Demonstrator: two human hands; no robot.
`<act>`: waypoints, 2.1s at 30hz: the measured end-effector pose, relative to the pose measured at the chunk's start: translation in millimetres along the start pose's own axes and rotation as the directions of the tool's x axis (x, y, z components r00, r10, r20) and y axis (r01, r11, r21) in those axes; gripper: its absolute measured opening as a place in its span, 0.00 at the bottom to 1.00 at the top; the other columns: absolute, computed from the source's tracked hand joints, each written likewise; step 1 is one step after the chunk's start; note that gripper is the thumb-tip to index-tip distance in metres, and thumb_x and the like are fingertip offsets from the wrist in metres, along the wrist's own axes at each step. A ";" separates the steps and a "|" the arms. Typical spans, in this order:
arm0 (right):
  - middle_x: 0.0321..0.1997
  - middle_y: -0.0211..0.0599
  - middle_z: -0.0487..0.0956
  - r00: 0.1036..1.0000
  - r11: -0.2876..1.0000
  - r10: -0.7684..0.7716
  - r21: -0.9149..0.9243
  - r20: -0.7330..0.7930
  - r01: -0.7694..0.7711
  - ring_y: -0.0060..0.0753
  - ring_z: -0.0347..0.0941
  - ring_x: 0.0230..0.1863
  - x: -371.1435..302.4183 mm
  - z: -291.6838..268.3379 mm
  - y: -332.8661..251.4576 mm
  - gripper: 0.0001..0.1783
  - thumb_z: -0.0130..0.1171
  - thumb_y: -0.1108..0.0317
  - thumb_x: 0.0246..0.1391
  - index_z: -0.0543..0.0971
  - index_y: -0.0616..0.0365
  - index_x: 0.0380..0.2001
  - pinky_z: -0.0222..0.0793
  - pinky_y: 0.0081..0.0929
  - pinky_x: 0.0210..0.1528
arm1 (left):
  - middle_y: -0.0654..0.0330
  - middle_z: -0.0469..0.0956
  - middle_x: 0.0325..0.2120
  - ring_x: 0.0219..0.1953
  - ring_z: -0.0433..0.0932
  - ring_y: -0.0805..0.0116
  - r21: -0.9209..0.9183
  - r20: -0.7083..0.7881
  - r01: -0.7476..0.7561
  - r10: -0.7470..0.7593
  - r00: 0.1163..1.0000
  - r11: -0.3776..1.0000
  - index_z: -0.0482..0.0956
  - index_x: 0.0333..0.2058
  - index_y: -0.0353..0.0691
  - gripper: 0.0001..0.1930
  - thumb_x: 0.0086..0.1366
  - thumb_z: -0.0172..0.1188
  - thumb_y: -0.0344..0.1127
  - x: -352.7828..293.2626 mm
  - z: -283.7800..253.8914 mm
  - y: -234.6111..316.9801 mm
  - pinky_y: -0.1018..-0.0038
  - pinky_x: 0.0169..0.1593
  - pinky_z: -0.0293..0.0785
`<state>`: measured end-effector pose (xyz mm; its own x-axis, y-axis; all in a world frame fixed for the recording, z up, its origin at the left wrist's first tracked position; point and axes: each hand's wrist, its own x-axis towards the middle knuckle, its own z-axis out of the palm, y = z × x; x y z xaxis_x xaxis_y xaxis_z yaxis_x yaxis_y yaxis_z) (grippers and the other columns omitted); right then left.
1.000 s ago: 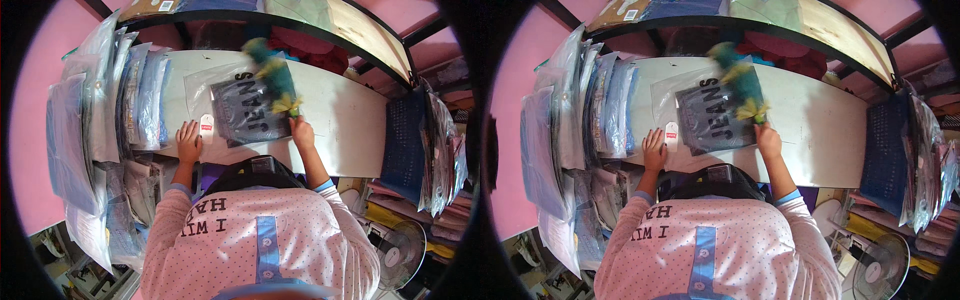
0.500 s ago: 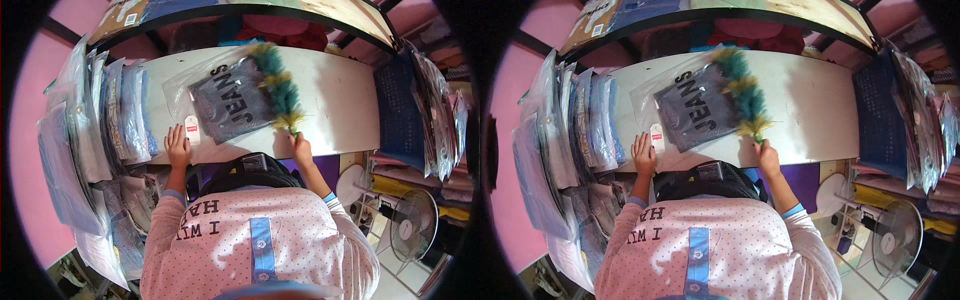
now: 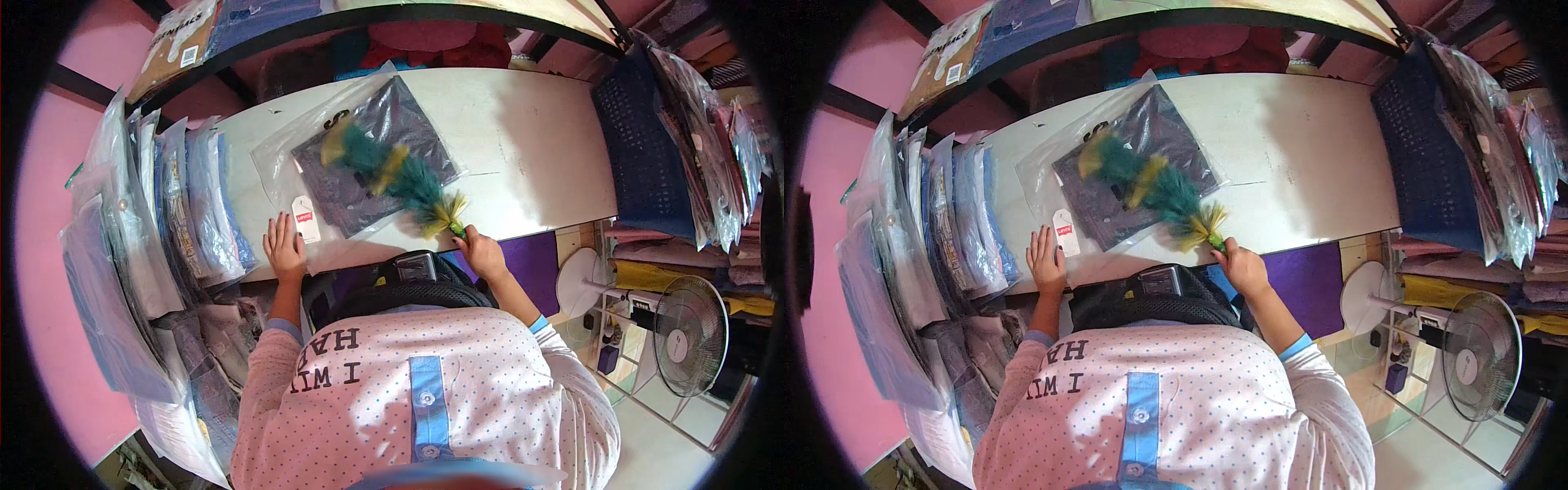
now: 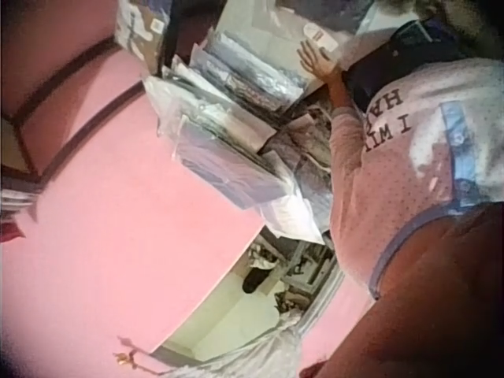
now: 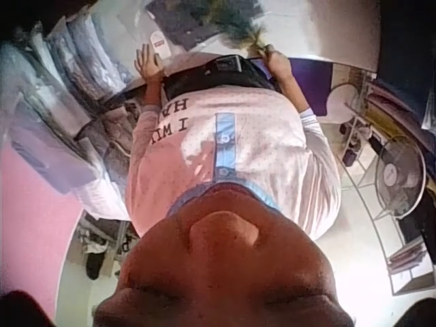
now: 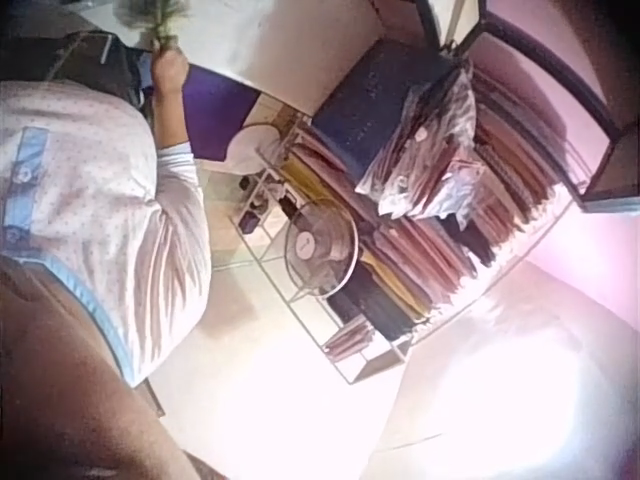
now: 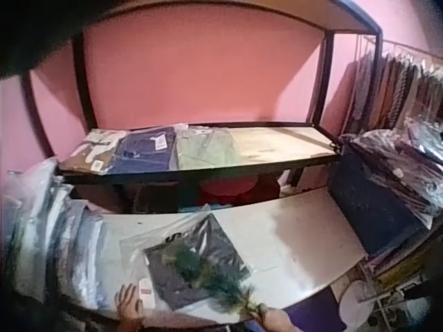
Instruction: Dusting off plastic-packaged garments using a duster and organizing them on shelves.
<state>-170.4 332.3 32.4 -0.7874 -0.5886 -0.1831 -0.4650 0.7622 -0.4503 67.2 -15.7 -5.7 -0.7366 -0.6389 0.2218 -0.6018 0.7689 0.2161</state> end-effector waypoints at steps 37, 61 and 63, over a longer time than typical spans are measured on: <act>0.33 0.38 0.79 0.910 0.737 -0.414 0.596 0.024 0.319 0.28 0.73 0.34 306.1 -109.5 -122.7 0.20 0.67 0.73 0.37 0.77 0.66 0.37 0.68 0.26 0.41 | 0.67 0.76 0.28 0.32 0.72 0.78 -0.908 0.085 0.286 -0.532 0.843 0.307 0.78 0.29 0.38 0.02 0.56 0.58 0.26 170.0 -79.5 -29.4 0.82 0.40 0.65; 0.44 0.54 0.72 0.839 0.968 0.191 -0.046 -0.509 -0.248 0.58 0.69 0.43 58.1 -37.5 88.2 0.25 0.56 0.65 0.48 0.67 0.59 0.50 0.66 0.46 0.44 | 0.55 0.78 0.25 0.29 0.76 0.59 -0.507 0.028 0.220 -0.240 0.970 0.833 0.75 0.43 0.40 0.15 0.55 0.58 0.28 26.1 7.8 -4.6 0.68 0.36 0.71; 0.41 0.54 0.74 0.924 0.983 0.135 -0.072 -0.358 -0.171 0.58 0.72 0.41 56.5 -25.0 100.2 0.26 0.56 0.61 0.49 0.66 0.61 0.50 0.67 0.48 0.41 | 0.56 0.78 0.23 0.28 0.75 0.59 -0.483 0.058 0.242 -0.245 0.968 0.841 0.75 0.43 0.41 0.15 0.54 0.58 0.28 26.3 7.6 -2.4 0.67 0.34 0.70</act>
<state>-271.6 382.2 -1.2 -0.9351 -0.3444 0.0833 -0.3511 0.8690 -0.3487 47.0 -34.2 -7.6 -0.5834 -0.8051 0.1067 -0.5352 0.4800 0.6950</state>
